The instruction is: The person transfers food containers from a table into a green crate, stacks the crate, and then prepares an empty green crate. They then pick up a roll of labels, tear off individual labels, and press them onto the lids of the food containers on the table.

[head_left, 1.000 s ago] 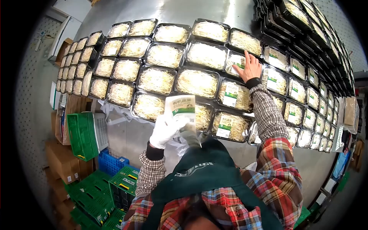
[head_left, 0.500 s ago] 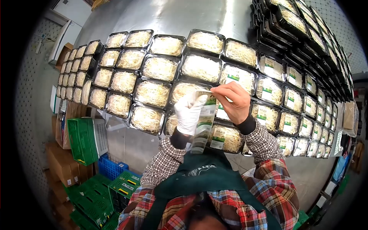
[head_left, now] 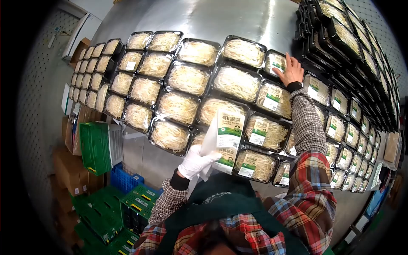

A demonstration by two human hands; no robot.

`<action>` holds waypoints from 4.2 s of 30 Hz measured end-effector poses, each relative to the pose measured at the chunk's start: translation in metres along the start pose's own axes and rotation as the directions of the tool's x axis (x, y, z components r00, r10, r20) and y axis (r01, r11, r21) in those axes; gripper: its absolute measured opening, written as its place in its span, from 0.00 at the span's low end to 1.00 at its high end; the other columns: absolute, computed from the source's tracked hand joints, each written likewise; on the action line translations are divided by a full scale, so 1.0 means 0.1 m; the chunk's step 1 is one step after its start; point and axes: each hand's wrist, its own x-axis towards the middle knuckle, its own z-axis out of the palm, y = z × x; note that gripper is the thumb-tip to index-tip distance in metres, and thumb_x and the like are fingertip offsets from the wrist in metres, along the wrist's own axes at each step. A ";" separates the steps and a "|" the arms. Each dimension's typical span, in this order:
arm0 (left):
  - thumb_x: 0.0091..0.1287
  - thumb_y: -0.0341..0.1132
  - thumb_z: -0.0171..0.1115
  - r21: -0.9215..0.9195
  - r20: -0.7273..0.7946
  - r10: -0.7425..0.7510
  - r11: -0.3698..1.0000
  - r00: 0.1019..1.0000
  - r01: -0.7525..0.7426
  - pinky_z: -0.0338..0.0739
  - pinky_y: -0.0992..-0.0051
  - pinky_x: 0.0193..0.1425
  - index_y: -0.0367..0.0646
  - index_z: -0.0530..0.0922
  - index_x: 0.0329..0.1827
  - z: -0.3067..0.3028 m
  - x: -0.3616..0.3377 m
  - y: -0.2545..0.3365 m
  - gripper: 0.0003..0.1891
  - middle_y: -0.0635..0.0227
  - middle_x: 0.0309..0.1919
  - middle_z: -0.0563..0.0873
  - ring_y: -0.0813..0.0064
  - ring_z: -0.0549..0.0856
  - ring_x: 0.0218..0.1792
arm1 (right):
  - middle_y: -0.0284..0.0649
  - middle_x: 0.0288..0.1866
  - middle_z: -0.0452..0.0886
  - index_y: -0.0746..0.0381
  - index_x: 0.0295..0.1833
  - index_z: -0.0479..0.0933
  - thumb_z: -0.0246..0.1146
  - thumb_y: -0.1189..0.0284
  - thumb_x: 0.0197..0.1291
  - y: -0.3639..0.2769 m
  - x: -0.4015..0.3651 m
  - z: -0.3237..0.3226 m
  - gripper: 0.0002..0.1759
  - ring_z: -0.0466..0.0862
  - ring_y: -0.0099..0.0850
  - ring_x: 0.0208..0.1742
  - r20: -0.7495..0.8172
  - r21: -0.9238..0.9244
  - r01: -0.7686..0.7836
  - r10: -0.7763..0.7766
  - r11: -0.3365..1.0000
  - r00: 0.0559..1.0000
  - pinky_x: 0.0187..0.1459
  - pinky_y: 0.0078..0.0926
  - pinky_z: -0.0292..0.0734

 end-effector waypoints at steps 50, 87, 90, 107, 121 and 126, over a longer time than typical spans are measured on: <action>0.63 0.30 0.66 0.135 -0.003 0.678 0.728 0.735 -0.672 0.79 0.78 0.38 0.37 0.81 0.43 -1.78 -1.16 -0.29 0.08 0.73 0.29 0.84 0.85 0.81 0.31 | 0.35 0.32 0.81 0.60 0.41 0.82 0.68 0.81 0.49 -4.09 -2.99 -2.48 0.12 0.79 0.27 0.31 -0.378 0.648 0.389 -0.167 0.655 0.910 0.33 0.25 0.73; 0.61 0.26 0.65 -0.003 0.140 0.210 0.977 0.968 -0.212 0.79 0.81 0.45 0.32 0.78 0.52 -1.07 0.17 -0.04 0.16 0.68 0.40 0.86 0.82 0.83 0.39 | 0.35 0.36 0.83 0.63 0.44 0.82 0.65 0.74 0.60 -2.30 -0.70 -1.78 0.08 0.79 0.22 0.38 -0.337 0.832 0.114 0.332 0.543 0.881 0.42 0.20 0.74; 0.64 0.26 0.61 -0.133 -0.008 0.177 0.975 0.984 -0.176 0.79 0.82 0.43 0.33 0.79 0.53 -1.19 0.17 -0.01 0.14 0.68 0.41 0.86 0.84 0.83 0.37 | 0.36 0.37 0.83 0.63 0.47 0.81 0.68 0.70 0.57 -2.24 -0.54 -1.49 0.13 0.79 0.22 0.38 0.104 0.972 -0.077 -0.114 0.223 0.988 0.42 0.21 0.75; 0.63 0.29 0.65 0.280 0.208 0.157 0.936 0.965 -0.213 0.78 0.82 0.44 0.35 0.79 0.53 -1.24 0.49 0.22 0.15 0.69 0.41 0.86 0.85 0.83 0.39 | 0.37 0.34 0.85 0.64 0.39 0.83 0.67 0.71 0.57 -2.55 -0.87 -1.35 0.09 0.83 0.24 0.35 0.144 0.934 -0.028 -0.304 0.356 0.942 0.43 0.23 0.77; 0.65 0.32 0.64 -0.041 0.076 0.036 0.999 0.996 -0.033 0.76 0.82 0.47 0.31 0.78 0.54 -1.47 0.29 0.31 0.18 0.66 0.44 0.85 0.83 0.81 0.42 | 0.46 0.56 0.72 0.60 0.69 0.60 0.66 0.47 0.53 -2.23 -0.78 -0.44 0.44 0.73 0.38 0.57 0.043 0.347 0.007 -0.024 0.938 0.999 0.57 0.40 0.67; 0.50 0.36 0.76 0.327 0.062 0.358 0.875 0.932 -0.358 0.70 0.75 0.62 0.32 0.61 0.69 -1.54 0.48 0.29 0.45 0.55 0.61 0.74 0.71 0.74 0.61 | 0.35 0.29 0.83 0.66 0.42 0.81 0.67 0.74 0.57 -2.95 -1.15 -1.38 0.09 0.80 0.19 0.31 0.163 0.958 -0.130 -0.113 0.256 0.980 0.36 0.18 0.75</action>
